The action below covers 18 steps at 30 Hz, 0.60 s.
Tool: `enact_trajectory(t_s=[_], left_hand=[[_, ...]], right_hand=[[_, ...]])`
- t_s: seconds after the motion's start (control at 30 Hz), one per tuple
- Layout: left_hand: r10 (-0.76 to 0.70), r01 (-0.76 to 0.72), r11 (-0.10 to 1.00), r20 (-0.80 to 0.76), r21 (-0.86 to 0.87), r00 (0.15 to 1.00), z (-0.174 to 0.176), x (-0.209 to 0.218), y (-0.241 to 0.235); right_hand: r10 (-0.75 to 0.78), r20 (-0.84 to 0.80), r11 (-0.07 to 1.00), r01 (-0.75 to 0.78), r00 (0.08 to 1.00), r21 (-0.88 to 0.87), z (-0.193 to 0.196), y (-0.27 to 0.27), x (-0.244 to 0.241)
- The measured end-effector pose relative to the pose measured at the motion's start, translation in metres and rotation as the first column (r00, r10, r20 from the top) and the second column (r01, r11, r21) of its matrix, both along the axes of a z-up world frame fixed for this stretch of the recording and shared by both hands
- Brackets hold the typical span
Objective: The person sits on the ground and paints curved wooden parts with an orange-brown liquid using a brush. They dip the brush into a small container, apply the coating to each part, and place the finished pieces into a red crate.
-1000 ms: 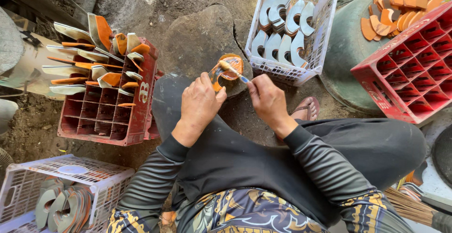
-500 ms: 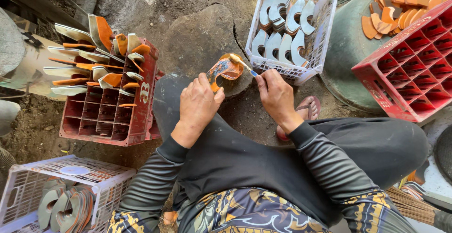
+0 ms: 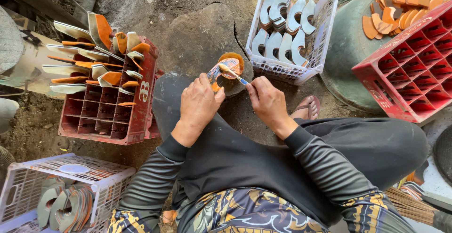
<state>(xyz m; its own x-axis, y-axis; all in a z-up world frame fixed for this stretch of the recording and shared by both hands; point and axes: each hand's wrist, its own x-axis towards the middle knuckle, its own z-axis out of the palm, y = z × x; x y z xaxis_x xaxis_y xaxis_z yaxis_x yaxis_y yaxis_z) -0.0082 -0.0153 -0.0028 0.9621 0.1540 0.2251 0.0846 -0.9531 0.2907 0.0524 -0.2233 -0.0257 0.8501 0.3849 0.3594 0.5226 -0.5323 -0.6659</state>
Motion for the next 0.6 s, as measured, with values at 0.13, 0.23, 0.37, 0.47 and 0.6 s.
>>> enact_trajectory(t_s=[0.13,0.23,0.37,0.47,0.6], left_hand=[[0.003,-0.003,1.0,0.014,0.031,1.0,0.004,0.0,0.001],[0.004,-0.004,1.0,0.007,0.017,1.0,0.006,0.001,0.001],[-0.01,0.01,1.0,0.003,0.001,1.0,0.005,0.002,-0.005],[-0.021,0.021,1.0,0.004,0.016,1.0,0.006,0.002,-0.005],[-0.016,0.016,0.999,-0.001,0.038,1.0,0.011,0.003,-0.003]], right_hand=[[-0.057,0.023,0.998,0.057,0.998,0.002,0.005,-0.004,0.005],[-0.045,0.019,0.999,0.045,0.999,-0.004,0.008,-0.002,0.004],[0.064,0.064,0.998,-0.065,0.996,0.023,0.001,0.007,-0.011],[0.0,0.026,1.0,-0.001,1.0,0.016,-0.003,0.005,-0.005],[-0.098,0.018,0.995,0.098,0.995,-0.012,-0.001,-0.011,0.016]])
